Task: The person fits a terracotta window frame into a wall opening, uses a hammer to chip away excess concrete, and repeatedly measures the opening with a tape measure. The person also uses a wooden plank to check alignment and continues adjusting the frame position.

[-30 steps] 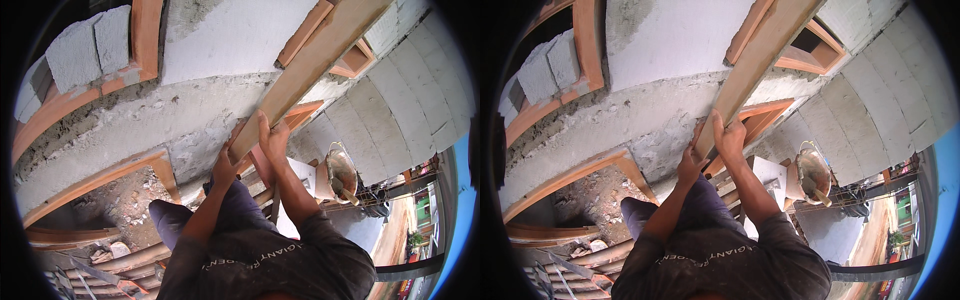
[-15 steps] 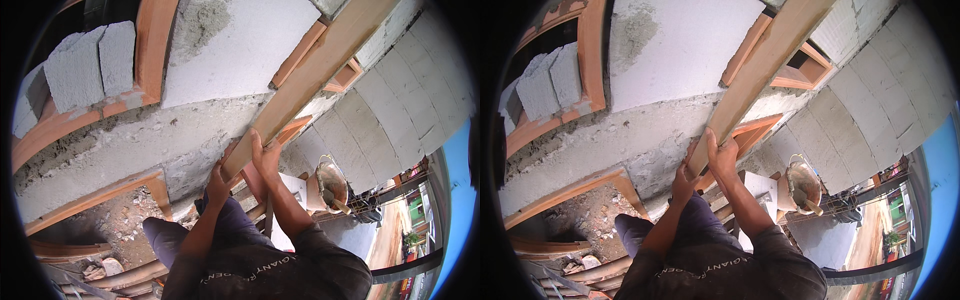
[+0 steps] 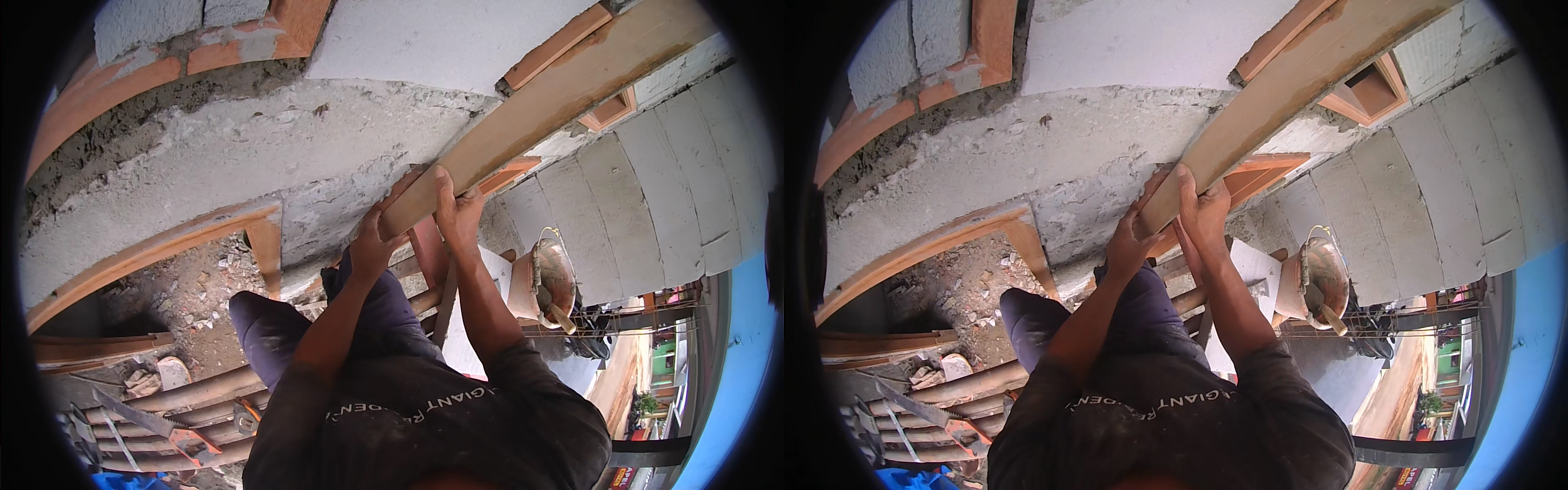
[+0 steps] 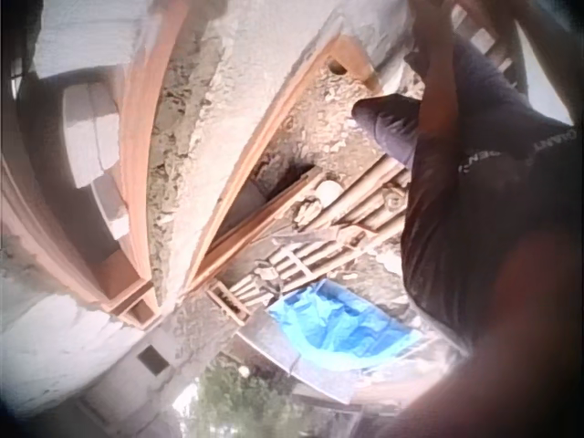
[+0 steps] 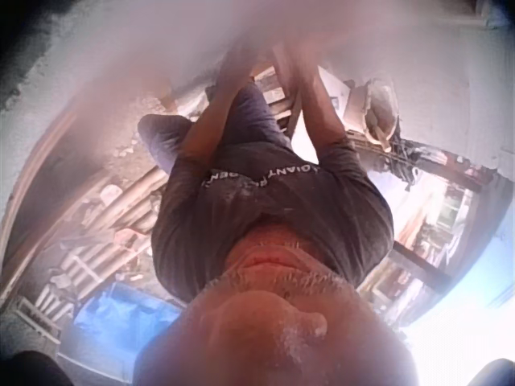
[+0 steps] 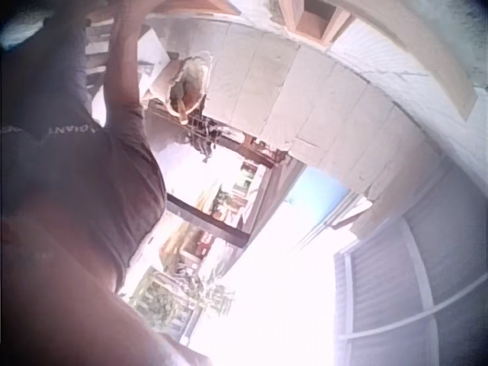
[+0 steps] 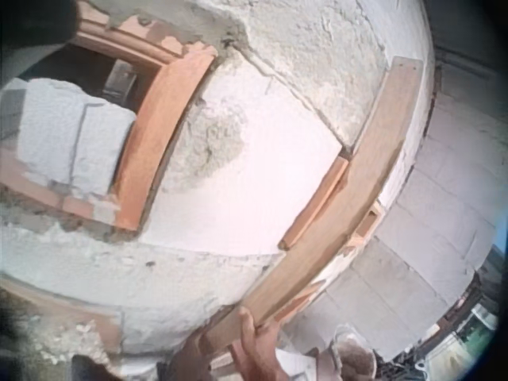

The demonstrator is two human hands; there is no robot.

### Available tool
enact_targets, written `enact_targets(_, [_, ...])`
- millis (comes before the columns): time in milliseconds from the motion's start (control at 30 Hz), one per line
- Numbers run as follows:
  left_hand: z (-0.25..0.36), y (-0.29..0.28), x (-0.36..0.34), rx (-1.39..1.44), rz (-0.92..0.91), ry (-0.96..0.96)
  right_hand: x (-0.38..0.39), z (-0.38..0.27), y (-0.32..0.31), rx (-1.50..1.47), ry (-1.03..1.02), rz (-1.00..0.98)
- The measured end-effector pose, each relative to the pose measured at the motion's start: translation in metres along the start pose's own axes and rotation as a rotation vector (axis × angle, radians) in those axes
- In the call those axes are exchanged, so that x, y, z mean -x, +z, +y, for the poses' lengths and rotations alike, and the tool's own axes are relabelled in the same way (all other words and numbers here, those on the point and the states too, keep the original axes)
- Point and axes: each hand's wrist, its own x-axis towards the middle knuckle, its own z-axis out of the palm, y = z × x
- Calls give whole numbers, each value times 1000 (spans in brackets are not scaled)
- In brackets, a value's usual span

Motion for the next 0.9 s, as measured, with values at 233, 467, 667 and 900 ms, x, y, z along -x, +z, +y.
enact_targets(233, [5,-2,-6,56,35,76,16,16,12,-1,-24,-92])
enact_targets(467, [7,-6,-5,47,48,97,15,24,16,84,-66,-77])
enact_targets(667, [1,-4,-5,33,-4,46,16,17,15,99,-70,-50])
enact_targets(900, [8,-6,-3,13,-76,-33,17,35,17,106,-30,-59])
